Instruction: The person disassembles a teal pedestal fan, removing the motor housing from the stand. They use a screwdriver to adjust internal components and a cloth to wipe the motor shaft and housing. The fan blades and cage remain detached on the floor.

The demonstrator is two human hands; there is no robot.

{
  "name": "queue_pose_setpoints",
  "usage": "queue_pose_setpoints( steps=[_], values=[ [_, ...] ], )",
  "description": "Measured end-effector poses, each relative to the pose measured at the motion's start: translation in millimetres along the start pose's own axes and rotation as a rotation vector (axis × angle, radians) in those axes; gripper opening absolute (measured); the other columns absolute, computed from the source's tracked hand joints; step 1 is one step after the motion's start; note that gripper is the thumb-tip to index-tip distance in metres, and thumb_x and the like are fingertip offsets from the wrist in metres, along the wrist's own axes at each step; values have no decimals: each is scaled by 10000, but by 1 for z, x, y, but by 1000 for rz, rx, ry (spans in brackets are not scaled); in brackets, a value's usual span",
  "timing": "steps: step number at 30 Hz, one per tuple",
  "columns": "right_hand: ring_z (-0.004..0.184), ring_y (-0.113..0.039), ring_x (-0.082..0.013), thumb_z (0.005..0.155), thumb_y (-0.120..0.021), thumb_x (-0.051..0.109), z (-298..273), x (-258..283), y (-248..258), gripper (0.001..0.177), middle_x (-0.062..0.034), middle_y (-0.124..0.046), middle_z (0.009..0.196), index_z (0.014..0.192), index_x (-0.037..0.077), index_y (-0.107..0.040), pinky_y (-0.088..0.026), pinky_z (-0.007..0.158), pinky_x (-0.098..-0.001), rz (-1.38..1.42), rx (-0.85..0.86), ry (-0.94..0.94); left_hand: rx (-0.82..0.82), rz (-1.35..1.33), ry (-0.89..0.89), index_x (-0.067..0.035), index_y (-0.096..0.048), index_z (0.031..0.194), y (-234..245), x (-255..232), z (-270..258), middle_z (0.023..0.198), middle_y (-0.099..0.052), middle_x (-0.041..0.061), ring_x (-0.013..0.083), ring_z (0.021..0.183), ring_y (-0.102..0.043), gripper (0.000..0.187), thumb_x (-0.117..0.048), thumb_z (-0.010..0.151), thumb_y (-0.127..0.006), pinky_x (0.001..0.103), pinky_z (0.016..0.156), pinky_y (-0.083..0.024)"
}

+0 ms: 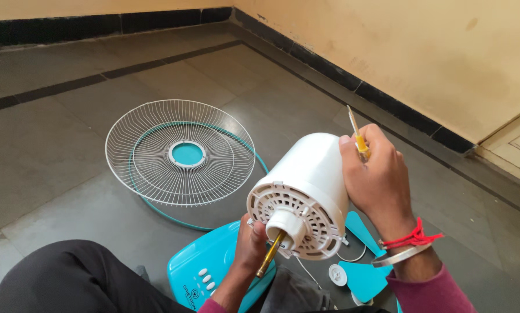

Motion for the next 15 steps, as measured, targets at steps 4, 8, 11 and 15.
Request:
queue_pose_setpoints(
  steps=[4, 8, 11, 15],
  values=[
    [670, -663, -283, 972, -649, 354, 0, -6, -5, 344, -167, -678, 732, 885, 22, -618, -494, 607, -423, 75, -25, -46, 104, 40, -31, 38, -686, 1105, -4, -10, -3, 961, -734, 82, 161, 886, -650, 1088, -959, 803, -374, 340, 758, -540],
    [720, -546, -148, 1017, -660, 440, -8, -23, -15, 419, -102, -621, 805, 983, 24, -631, -460, 612, -371, 345, -34, -57, 162, -25, -15, 51, -648, 1201, -6, -25, -2, 1086, -728, 115, 184, 1013, -646, 1083, -933, 807, -428, 349, 863, -535],
    [640, -536, -159, 1032, -593, 523, -34, -52, -27, 500, -20, -653, 913, 1257, 77, -632, -405, 498, -352, 707, -25, -175, 170, -64, 9, 48, -618, 1248, -8, -30, -3, 1131, -716, 116, 192, 1059, -639, 1073, -914, 796, -469, 350, 901, -525],
    [801, -615, -17, 1051, -484, 600, -107, -71, -57, 595, 17, -653, 924, 1189, 38, -623, -505, 664, -207, 786, -176, -123, 180, -61, 31, 49, -625, 1248, -6, -21, -3, 1090, -715, 121, 196, 1000, -630, 1075, -911, 789, -474, 353, 843, -526]
  ],
)
Point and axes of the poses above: each hand's wrist, its own z-axis towards the middle knuckle, its own y-axis out of the back of the hand, x = y × z, the point moved 7 cm from there along z, towards the middle knuckle
